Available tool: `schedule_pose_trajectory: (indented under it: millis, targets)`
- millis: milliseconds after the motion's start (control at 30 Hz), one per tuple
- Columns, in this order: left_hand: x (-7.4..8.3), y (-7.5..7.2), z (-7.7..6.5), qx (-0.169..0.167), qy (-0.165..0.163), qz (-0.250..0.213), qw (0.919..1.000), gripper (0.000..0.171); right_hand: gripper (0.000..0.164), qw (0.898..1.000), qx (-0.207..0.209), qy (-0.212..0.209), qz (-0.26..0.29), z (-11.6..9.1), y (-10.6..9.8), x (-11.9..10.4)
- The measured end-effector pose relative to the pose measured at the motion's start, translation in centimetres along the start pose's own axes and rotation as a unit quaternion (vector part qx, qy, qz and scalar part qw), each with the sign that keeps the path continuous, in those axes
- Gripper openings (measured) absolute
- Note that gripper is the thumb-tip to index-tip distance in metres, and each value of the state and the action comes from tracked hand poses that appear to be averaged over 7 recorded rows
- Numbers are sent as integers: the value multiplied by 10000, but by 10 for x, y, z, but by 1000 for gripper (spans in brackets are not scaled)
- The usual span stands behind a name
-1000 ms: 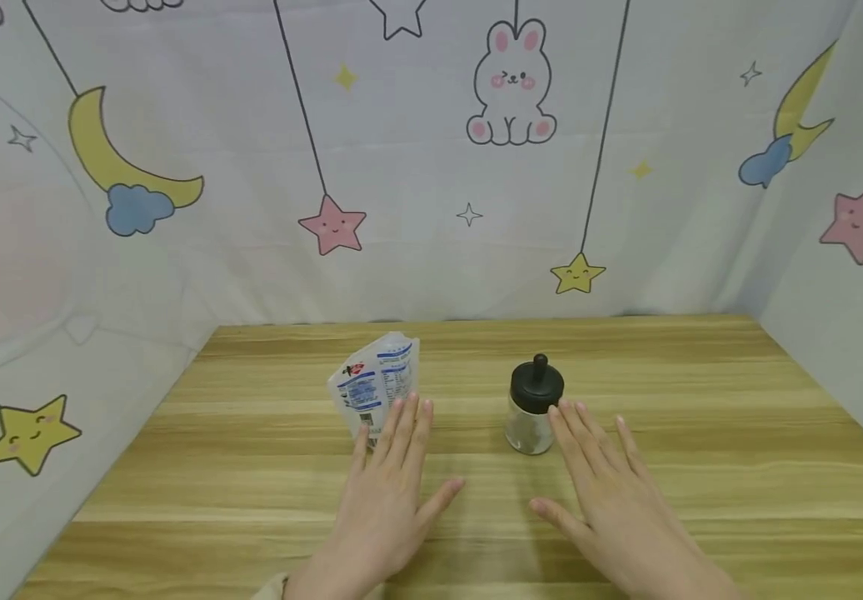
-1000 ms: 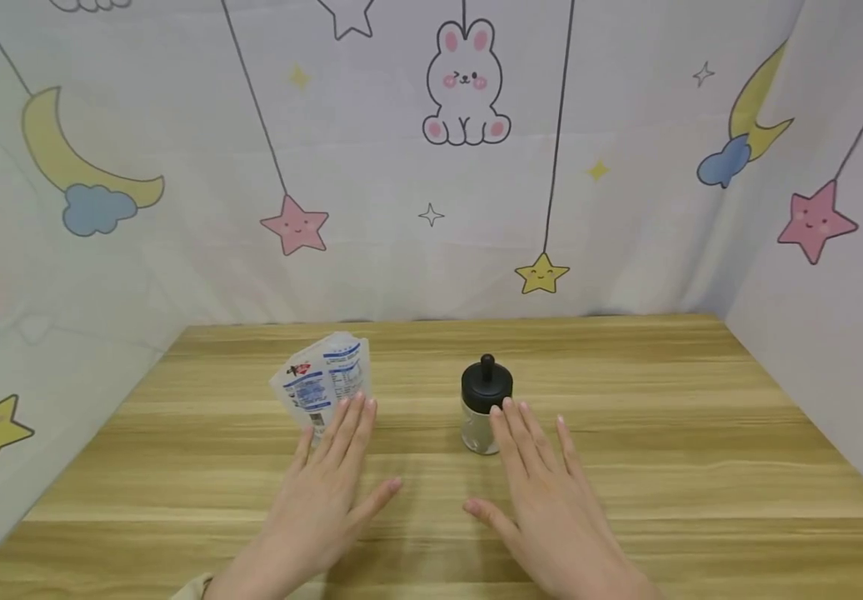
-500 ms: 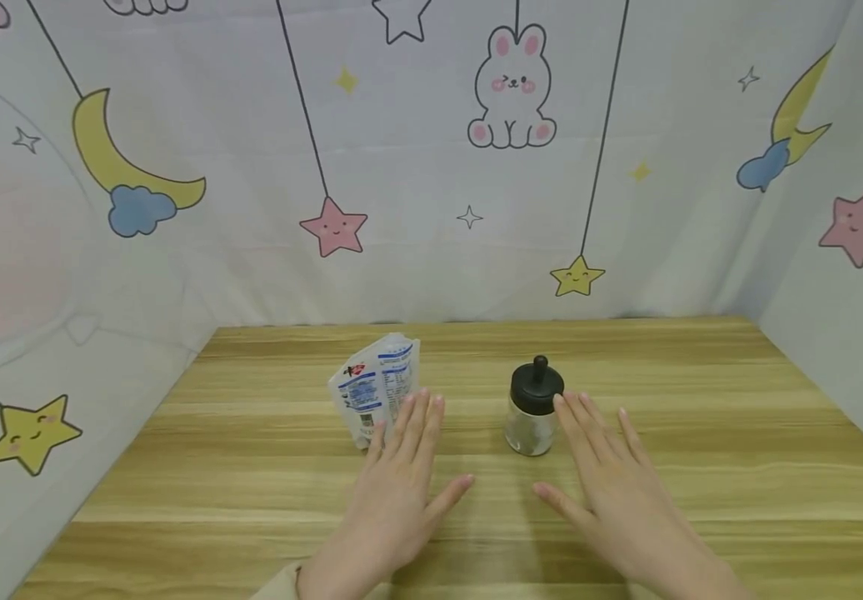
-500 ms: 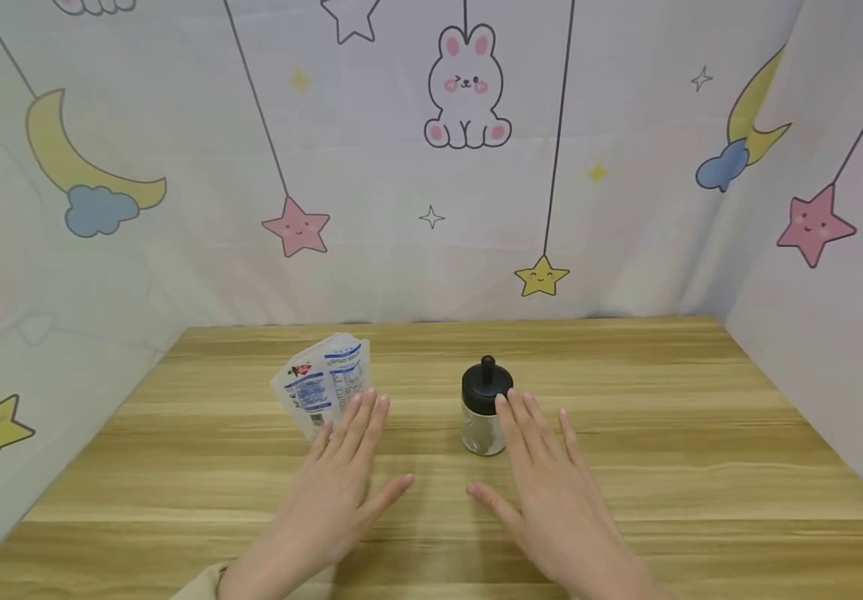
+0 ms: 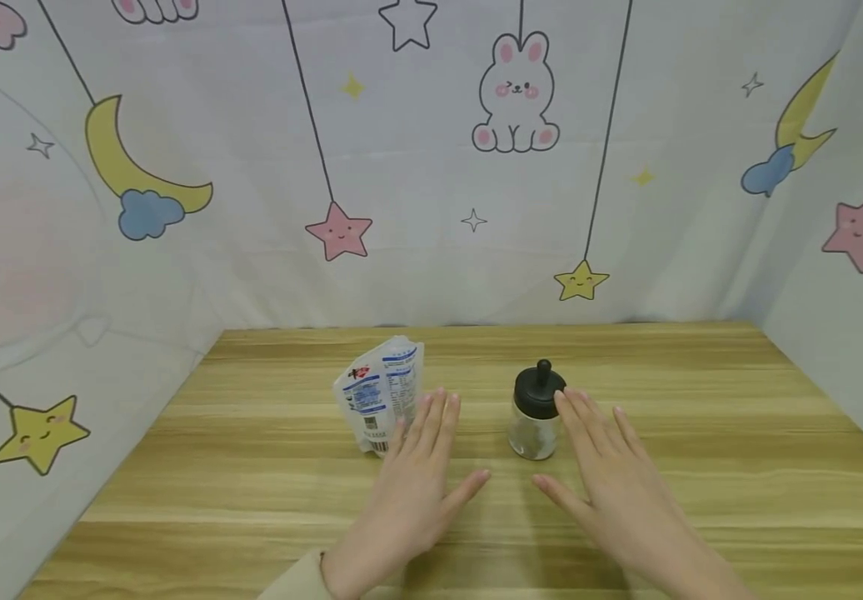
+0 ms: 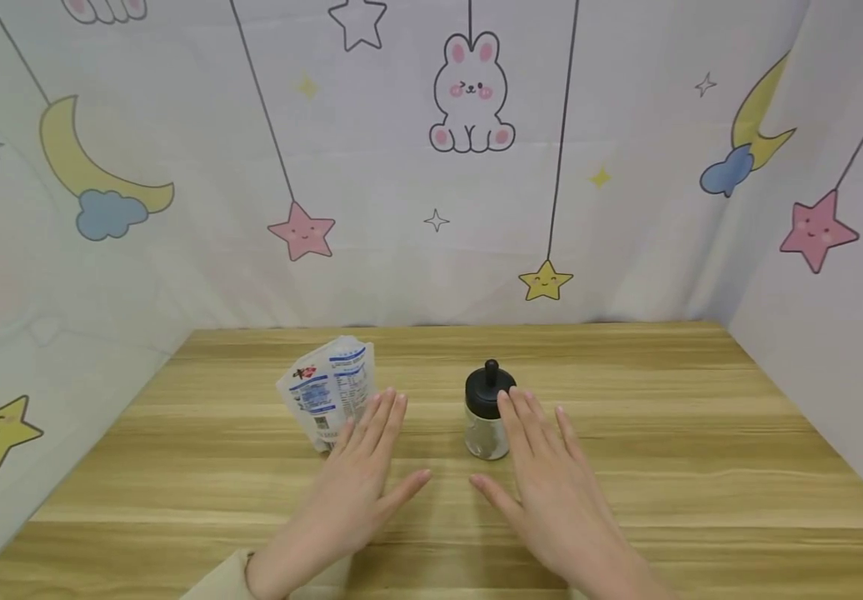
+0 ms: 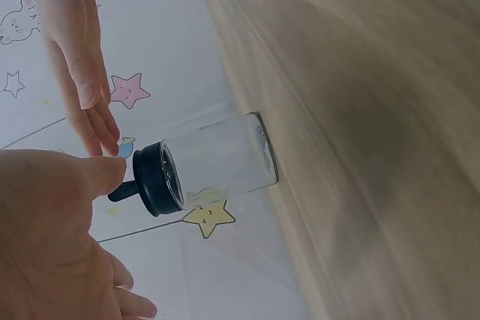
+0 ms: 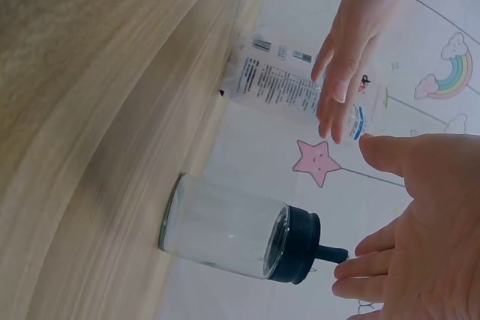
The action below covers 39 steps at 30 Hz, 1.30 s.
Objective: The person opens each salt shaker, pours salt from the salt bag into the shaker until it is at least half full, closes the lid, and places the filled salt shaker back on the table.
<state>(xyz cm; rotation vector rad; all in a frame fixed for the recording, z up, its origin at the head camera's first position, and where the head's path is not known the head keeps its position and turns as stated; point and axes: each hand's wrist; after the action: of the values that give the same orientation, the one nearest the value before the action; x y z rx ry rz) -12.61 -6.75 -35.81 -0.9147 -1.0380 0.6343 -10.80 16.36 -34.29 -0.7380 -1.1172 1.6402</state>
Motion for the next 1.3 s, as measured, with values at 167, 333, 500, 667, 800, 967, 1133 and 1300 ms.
schedule_pose_trajectory:
  millis: [167, 333, 500, 667, 800, 967, 1133, 1300]
  targets:
    - [1, 3, 5, -41, -13, -84, 10000, 85, 87, 10000, 67, 13, -1, 2, 2, 1]
    - [1, 6, 10, -82, 6, -193, 9998, 86, 86, 9997, 241, 22, 29, 3, 5, 3]
    - [1, 8, 14, -106, 2, -291, 9995, 87, 84, 9994, 333, 11, 86, 6, 8, 5]
    - [2, 11, 17, -102, 49, -283, 9995, 86, 83, 9992, 325, 61, 204, 10, 11, 6]
    - [2, 14, 20, -113, 64, -321, 9994, 86, 82, 9987, 347, 101, 347, 13, 12, 6]
    - [4, 18, 24, -156, 55, -274, 9995, 86, 82, 9985, 382, 142, 375, 16, 13, 6]
    - [6, 20, 28, -159, 60, -293, 9994, 86, 81, 9983, 402, 183, 372, 19, 15, 6]
    - [6, 22, 33, -127, 106, -293, 9994, 86, 81, 9978, 391, 255, 481, 22, 17, 8]
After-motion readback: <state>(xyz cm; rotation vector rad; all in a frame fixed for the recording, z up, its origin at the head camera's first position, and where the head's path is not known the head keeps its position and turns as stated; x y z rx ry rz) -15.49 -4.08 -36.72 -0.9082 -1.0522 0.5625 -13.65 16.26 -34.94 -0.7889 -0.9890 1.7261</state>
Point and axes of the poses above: each hand's wrist, its own z-axis towards the middle knuckle, its own y-axis out of the palm, x = y × z, and after that the axes turned 10 degrees about -z, right-handed
